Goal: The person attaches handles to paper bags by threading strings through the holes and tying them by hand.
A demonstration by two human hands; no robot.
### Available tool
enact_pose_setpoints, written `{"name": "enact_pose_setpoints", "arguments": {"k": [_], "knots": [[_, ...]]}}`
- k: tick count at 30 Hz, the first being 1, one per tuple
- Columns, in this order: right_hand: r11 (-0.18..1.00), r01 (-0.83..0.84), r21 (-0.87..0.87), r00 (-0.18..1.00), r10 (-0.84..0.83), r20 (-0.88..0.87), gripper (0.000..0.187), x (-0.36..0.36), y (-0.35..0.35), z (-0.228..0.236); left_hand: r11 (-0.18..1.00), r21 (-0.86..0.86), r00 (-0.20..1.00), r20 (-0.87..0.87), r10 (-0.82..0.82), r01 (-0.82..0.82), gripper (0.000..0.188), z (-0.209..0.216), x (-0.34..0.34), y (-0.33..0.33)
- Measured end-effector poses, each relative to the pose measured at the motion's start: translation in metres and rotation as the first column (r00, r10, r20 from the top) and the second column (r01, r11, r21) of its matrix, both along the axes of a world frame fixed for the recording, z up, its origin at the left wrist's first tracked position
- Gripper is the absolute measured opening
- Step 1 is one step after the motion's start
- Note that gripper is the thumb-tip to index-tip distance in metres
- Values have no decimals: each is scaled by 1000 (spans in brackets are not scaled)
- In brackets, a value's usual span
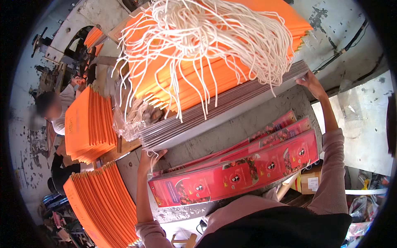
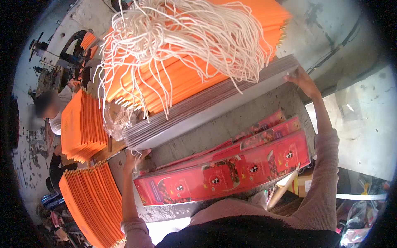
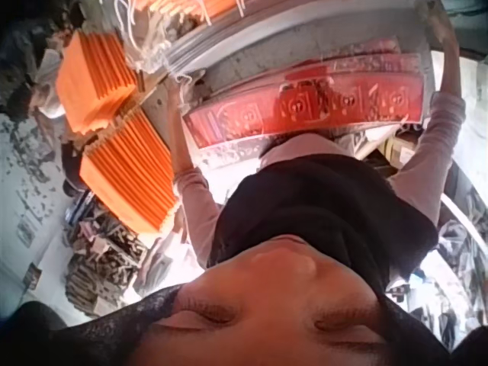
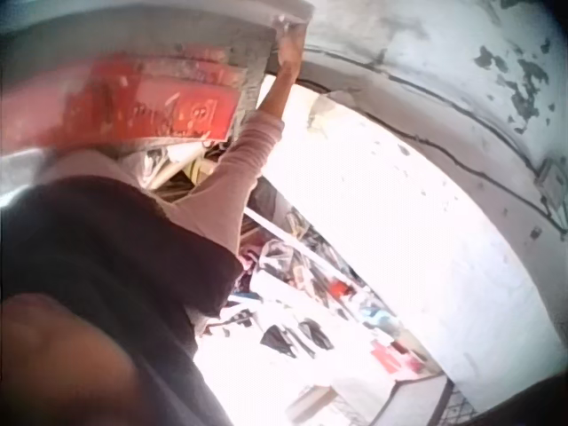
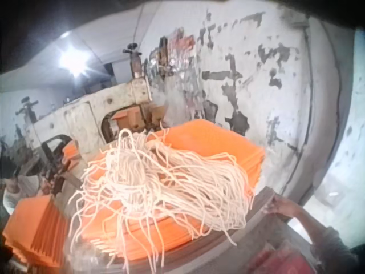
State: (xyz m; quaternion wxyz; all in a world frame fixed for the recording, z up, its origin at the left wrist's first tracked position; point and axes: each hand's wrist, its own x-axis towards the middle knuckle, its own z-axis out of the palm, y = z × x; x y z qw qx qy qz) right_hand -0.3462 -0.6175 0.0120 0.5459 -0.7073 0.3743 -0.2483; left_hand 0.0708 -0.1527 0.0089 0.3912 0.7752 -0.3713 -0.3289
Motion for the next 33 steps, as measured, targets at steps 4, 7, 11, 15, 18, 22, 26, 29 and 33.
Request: {"name": "enact_pose_setpoints", "arguments": {"k": [4, 7, 11, 15, 18, 22, 26, 29, 33], "knots": [[995, -8, -96, 959, -20, -281, 80, 1, -9, -3, 977, 203, 995, -67, 71, -56, 49, 14, -1, -7], [989, -63, -135, 930, 9, -368, 82, 5, -4, 2, 973, 230, 999, -49, 22, -10, 52, 10, 6, -2], [977, -85, -198, 943, 14, -332, 86, -1, -4, -2, 956, 293, 987, -150, 63, -17, 59, 11, 4, -3], [954, -32, -297, 913, -93, -397, 84, -19, -1, -17, 975, -210, 996, -21, -84, 78, 67, -16, 25, 39], [977, -41, -209, 914, -47, -404, 75, -65, 52, 14, 959, -281, 999, 23, 48, -40, 55, 6, 9, 86], [953, -78, 293, 995, 95, -43, 76, -103, 100, 27, 806, -274, 844, -291, 450, -524, 62, -22, -50, 153], [988, 7, 152, 891, 63, -449, 81, -102, 134, 10, 750, -361, 738, -629, 243, -555, 70, -52, -83, 169], [989, 22, 149, 935, 32, -353, 73, -84, 153, 25, 760, -323, 689, -691, 217, -564, 72, -44, -86, 165], [973, 144, 178, 989, -133, -69, 44, -126, 156, 20, 778, -296, 678, -702, 216, -554, 72, -41, -84, 168]]}}
